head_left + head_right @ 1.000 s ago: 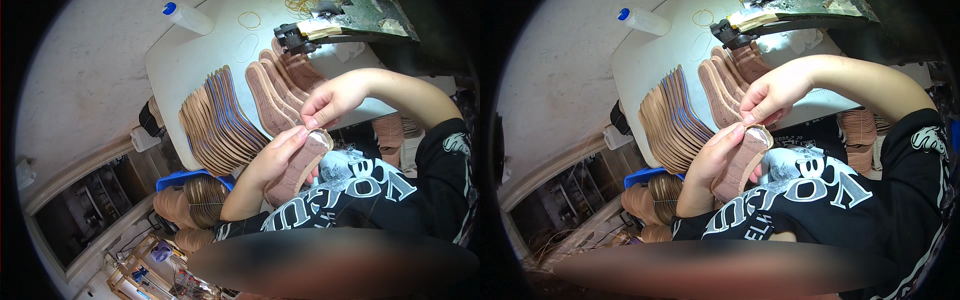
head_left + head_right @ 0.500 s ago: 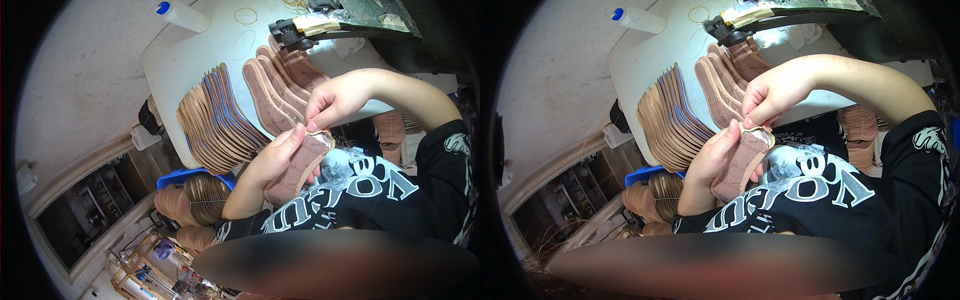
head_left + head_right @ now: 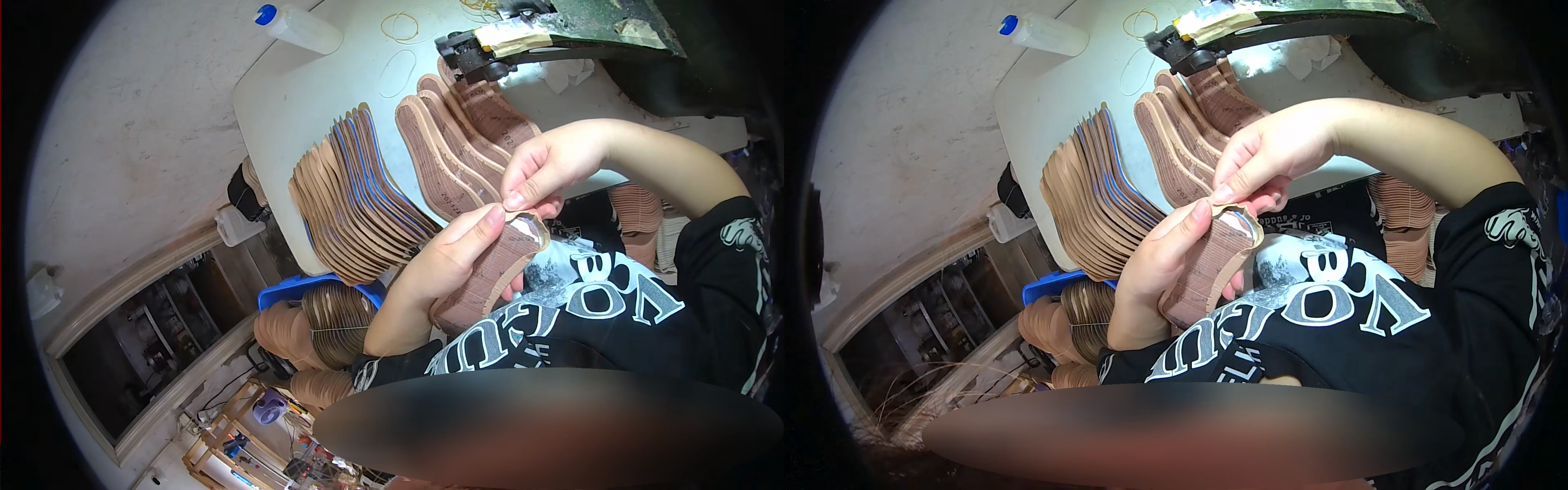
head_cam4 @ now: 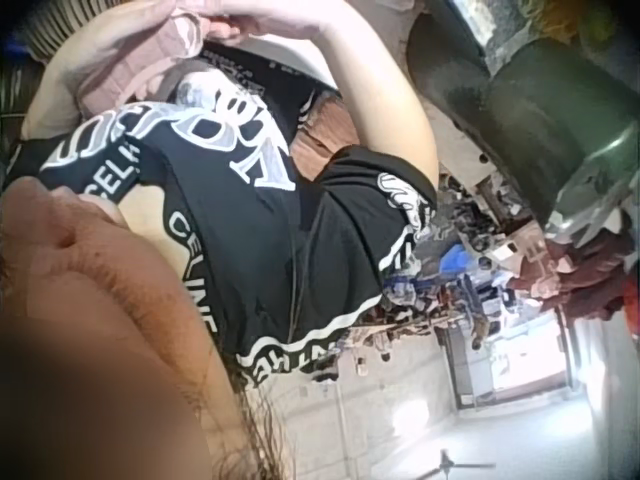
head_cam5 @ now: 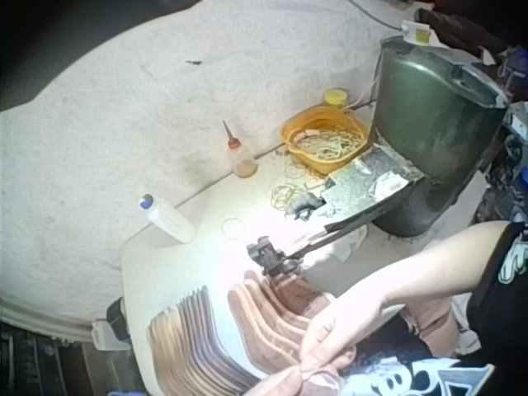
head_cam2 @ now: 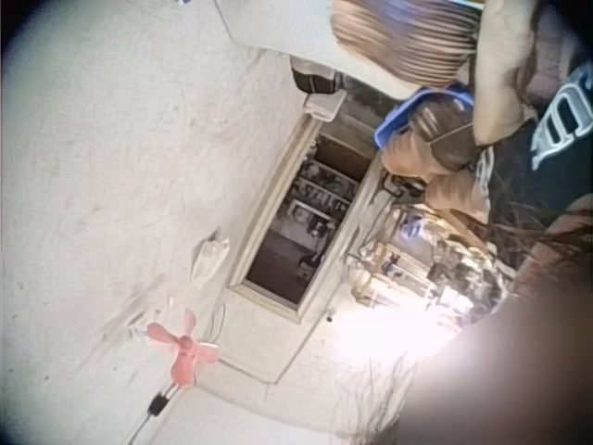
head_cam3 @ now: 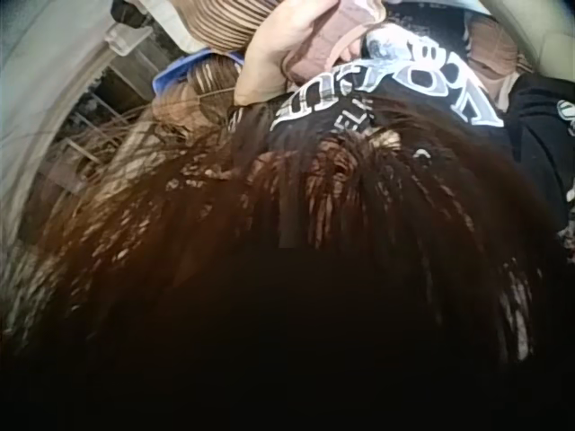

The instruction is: Applying glue to shoe soles and attaching manufacturing components at a workstation.

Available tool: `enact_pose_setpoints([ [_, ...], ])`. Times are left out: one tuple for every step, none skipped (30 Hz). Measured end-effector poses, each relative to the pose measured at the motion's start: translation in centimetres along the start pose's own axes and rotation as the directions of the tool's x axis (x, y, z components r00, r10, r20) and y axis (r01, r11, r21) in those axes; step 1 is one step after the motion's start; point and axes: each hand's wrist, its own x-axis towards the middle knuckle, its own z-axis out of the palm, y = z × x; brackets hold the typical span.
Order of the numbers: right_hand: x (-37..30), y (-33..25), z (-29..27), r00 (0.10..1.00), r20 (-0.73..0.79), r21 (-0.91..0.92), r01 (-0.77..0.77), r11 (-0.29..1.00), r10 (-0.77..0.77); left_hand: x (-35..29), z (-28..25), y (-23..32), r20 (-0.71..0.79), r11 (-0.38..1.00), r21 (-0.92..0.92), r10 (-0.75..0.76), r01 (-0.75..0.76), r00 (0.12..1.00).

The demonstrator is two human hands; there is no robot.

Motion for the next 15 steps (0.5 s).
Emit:
enact_pose_setpoints([
  [0.0,0.6,-0.1,0.999,0.015,0.007,0.030,1.000,-0.030,0.0,0.0,0.0,-0.002,1.000,0.000,-0.002,0.002,1.000],
  [0.1,1.1,-0.2,0.999,0.021,0.063,0.032,0.997,-0.033,0.0,0.0,0.0,-0.023,1.000,-0.001,-0.016,0.016,1.000],
  [0.1,1.5,-0.2,0.999,0.015,0.127,0.029,0.991,-0.031,0.0,0.1,-0.1,-0.002,1.000,0.001,-0.008,0.008,1.000],
  [0.2,1.9,-0.2,0.998,0.038,0.195,0.050,0.980,-0.058,-0.1,0.1,-0.1,-0.005,1.000,0.011,-0.007,0.007,1.000],
  [0.3,2.2,-0.2,0.998,0.040,0.184,0.048,0.982,-0.056,-0.1,0.1,-0.1,-0.013,1.000,0.010,-0.006,0.006,1.000],
  [0.4,2.4,-0.2,0.996,0.061,0.220,0.045,0.975,-0.060,-0.1,0.0,-0.1,-0.008,1.000,0.021,-0.006,0.006,1.000],
  [0.4,2.5,-0.2,0.995,0.082,0.273,0.034,0.961,-0.059,-0.1,0.0,-0.2,0.001,1.000,0.023,-0.002,0.002,1.000],
  [0.5,2.6,-0.3,0.995,0.082,0.255,0.042,0.966,-0.065,-0.1,0.0,-0.2,0.002,1.000,0.022,-0.007,0.007,1.000],
  [0.5,2.5,-0.3,0.997,0.082,0.221,-0.012,0.975,-0.007,-0.1,0.0,-0.2,0.009,1.000,0.026,0.003,-0.004,1.000],
  [0.5,2.4,-0.3,0.995,0.060,0.172,-0.090,0.981,0.080,0.0,0.0,-0.2,0.006,1.000,0.031,0.002,-0.002,1.000],
  [0.5,2.2,-0.3,0.995,0.083,0.187,-0.066,0.980,0.052,0.0,0.0,-0.3,-0.016,1.000,0.026,-0.007,0.008,1.000],
  [0.6,1.9,-0.3,0.996,0.061,0.187,-0.072,0.980,0.062,0.0,0.0,-0.4,0.001,0.999,0.034,0.000,0.000,1.000],
  [0.6,1.5,-0.2,0.997,0.039,0.186,-0.077,0.979,0.071,0.1,0.1,-0.5,-0.007,1.000,0.017,0.020,-0.020,1.000],
  [0.5,1.1,-0.1,0.997,0.039,0.186,-0.078,0.979,0.072,0.1,0.1,-0.5,-0.023,1.000,0.003,0.030,-0.030,0.999],
  [0.4,0.7,0.1,0.997,-0.012,0.099,-0.071,0.993,0.072,0.2,0.1,-0.6,-0.014,0.999,0.001,0.040,-0.040,0.999],
])
